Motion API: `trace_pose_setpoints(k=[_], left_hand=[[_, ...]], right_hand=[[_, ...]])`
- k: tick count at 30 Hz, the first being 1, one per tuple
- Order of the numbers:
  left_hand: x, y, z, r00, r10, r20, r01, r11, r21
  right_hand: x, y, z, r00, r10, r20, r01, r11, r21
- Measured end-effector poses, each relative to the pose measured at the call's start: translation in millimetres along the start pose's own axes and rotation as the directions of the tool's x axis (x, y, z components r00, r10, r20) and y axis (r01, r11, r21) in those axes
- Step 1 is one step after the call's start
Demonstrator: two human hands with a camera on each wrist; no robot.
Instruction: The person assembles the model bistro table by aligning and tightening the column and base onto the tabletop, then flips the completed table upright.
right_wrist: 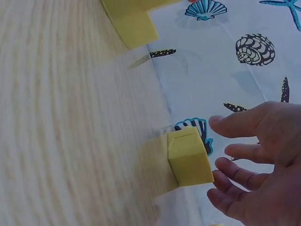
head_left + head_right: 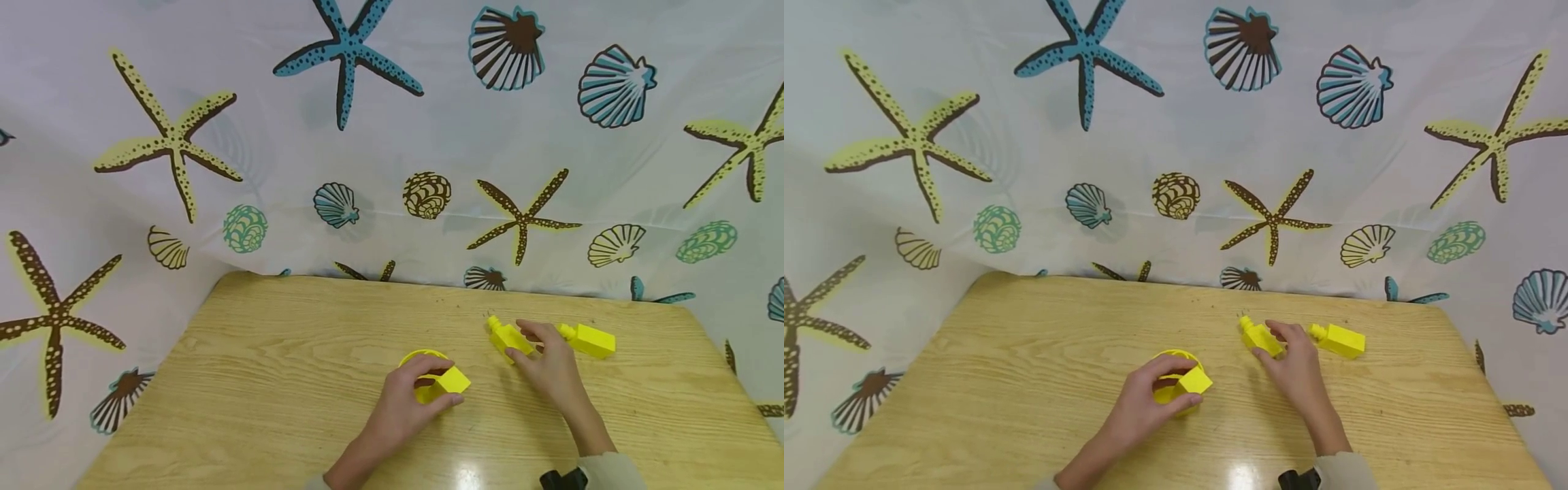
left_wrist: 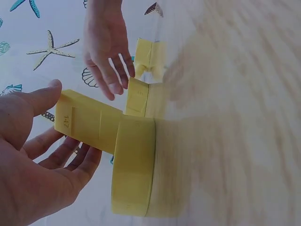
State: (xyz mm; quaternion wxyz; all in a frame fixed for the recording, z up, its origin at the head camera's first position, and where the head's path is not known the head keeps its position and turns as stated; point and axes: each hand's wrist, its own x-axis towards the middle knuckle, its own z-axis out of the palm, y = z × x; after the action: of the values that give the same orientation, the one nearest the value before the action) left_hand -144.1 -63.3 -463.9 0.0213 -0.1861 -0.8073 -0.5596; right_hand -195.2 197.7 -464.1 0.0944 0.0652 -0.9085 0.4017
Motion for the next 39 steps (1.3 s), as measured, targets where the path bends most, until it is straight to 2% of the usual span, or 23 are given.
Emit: trace_pose_setpoints(k=[4,7,13,19,22,24,28,32,35,39], left_hand=[[-0.5,0.5,0.7,1.000,0.007,0.024,-0.007,1.000,-0.017],[-1.1,0.3,-1.1,0.998,0.010,0.065,-0.007,0.999,-0.034],[-1.7,-0.4,-10.5,0.987,-0.007,0.159,0.015,0.999,-0.046],[0.6,-4.3,-23.3,0.980,-0.025,0.198,0.044,0.995,-0.091],[2.7,-6.4,-28.9,0.983,-0.006,0.183,0.022,0.996,-0.082],[3.8,-7.6,-31.0,0.989,0.006,0.150,0.005,0.998,-0.067],[4.8,-9.8,-29.5,0.998,-0.008,0.061,0.010,1.000,-0.029],[5.0,-11.1,-24.5,1.000,-0.027,-0.008,0.027,0.999,0.024],[5.1,-10.5,-23.4,0.999,-0.022,-0.038,0.023,0.999,0.049],[5.0,-11.9,-27.0,0.998,-0.036,-0.049,0.038,0.999,0.034]], right_hand=[[-0.7,9,2,0.997,0.066,0.032,-0.065,0.997,-0.039],[-1.8,14,4,0.995,0.093,0.043,-0.091,0.995,-0.047],[-2.8,17,6,0.993,0.108,0.048,-0.107,0.994,-0.026],[-3.1,17,5,0.994,0.109,0.016,-0.108,0.994,-0.035],[-3.0,16,4,0.993,0.117,0.000,-0.117,0.993,0.002],[-2.9,15,2,0.993,0.116,-0.003,-0.116,0.992,0.043],[-3.3,10,-1,0.996,0.085,-0.009,-0.084,0.990,0.110],[-4.6,2,-3,0.999,0.043,-0.015,-0.041,0.988,0.146],[-6.2,-4,-5,1.000,0.010,-0.015,-0.008,0.988,0.156],[-7.9,-9,-5,1.000,-0.028,-0.015,0.030,0.985,0.168]])
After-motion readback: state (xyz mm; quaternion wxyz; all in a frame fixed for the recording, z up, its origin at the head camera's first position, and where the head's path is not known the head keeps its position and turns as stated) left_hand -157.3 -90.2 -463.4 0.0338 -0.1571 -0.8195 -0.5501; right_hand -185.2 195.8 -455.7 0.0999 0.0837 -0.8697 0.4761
